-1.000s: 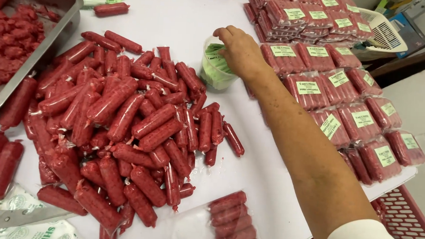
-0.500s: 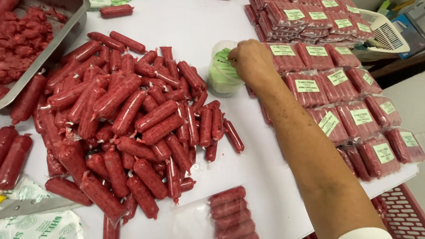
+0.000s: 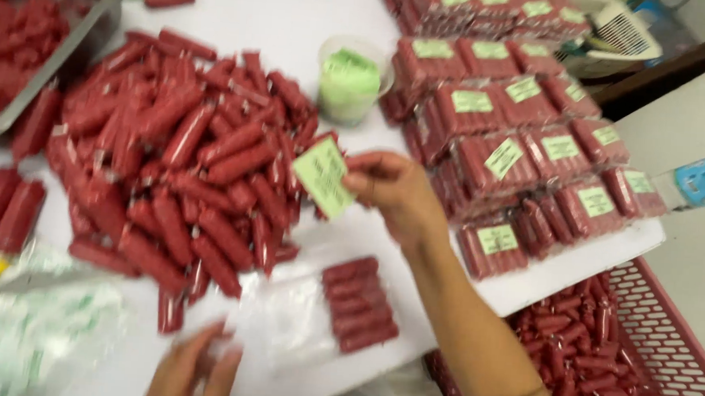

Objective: Manually sorting and placing sausages into plastic bags and applying labels on a production table.

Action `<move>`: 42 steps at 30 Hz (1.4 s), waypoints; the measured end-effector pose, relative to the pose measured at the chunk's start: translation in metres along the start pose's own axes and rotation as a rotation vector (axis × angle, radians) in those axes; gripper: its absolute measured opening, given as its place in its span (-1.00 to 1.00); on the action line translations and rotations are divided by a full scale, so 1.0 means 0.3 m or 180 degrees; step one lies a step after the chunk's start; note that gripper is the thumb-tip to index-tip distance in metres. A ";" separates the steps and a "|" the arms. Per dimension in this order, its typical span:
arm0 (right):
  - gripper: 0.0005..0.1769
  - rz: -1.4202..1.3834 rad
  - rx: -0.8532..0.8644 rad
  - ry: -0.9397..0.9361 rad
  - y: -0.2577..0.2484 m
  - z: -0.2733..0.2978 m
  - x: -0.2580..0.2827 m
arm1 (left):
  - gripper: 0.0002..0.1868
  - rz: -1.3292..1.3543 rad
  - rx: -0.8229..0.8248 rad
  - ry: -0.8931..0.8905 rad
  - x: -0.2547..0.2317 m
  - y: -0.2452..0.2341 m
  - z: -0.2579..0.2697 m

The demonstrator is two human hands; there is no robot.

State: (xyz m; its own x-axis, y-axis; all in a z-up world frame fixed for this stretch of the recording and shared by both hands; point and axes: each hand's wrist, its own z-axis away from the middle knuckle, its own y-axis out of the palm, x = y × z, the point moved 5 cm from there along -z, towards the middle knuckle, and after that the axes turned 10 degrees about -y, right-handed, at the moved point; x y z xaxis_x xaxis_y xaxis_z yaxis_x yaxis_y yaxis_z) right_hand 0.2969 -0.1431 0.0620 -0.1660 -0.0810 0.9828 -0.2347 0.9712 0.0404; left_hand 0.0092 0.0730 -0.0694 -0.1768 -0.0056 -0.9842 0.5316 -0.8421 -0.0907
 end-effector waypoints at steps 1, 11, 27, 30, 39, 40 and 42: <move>-0.71 -0.0482 -0.0074 0.0224 0.005 0.108 -0.089 | -0.59 -0.0037 -0.0047 -0.0056 -0.199 0.091 -0.058; -0.17 0.0484 0.1041 -0.0355 0.003 0.470 0.092 | -0.89 0.0335 0.0097 -0.0408 -0.284 0.041 -0.061; 0.26 0.2140 0.2571 -0.0980 -0.151 0.495 -0.133 | -0.83 0.0030 0.1261 -0.2777 -0.102 0.400 -0.106; 0.27 0.1993 0.2440 -0.1093 -0.152 0.497 -0.145 | -0.89 -0.0113 0.1246 -0.2583 -0.037 0.409 -0.101; -0.08 0.2227 0.2264 -0.1504 -0.144 0.493 -0.136 | -0.72 -0.0780 0.1183 -0.2067 -0.205 0.501 -0.072; -0.07 0.2306 0.2345 -0.1480 -0.145 0.488 -0.124 | -0.73 -0.1084 0.1237 -0.1898 -0.227 0.497 -0.068; -0.22 0.2557 0.2627 -0.1470 -0.152 0.429 -0.071 | -0.66 -0.1182 0.1230 -0.2122 -0.251 0.411 -0.044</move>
State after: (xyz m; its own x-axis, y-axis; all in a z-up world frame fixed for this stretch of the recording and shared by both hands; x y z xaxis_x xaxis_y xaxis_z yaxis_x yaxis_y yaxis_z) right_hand 0.1878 -0.2143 0.0161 -0.8240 0.2379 0.5142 -0.4150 0.3644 -0.8337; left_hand 0.0991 -0.0233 -0.0084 -0.7985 0.0929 -0.5948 0.0444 -0.9762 -0.2122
